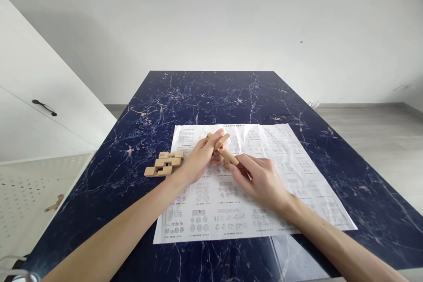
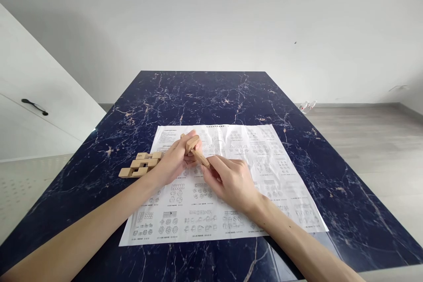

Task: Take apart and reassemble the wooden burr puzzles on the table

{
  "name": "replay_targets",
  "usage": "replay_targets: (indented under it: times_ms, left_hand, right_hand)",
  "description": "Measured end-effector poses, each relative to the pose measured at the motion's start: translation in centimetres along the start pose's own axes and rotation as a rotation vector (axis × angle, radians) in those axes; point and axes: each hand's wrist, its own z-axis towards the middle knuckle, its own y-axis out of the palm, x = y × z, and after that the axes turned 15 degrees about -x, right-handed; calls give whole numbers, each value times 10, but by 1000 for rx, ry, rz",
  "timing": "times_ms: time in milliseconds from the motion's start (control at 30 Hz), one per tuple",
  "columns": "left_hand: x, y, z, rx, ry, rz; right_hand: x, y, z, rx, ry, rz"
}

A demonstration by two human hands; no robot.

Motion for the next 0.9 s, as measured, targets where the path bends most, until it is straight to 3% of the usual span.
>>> replay_targets:
  times_ms: [667, 900]
  left_hand:
    - [-5, 3, 1, 91, 28, 52]
    - [-4, 2, 0, 57, 22, 53]
  right_hand:
    - [2, 1, 0, -2, 6, -35]
    - [4, 2, -2, -7, -17, -40]
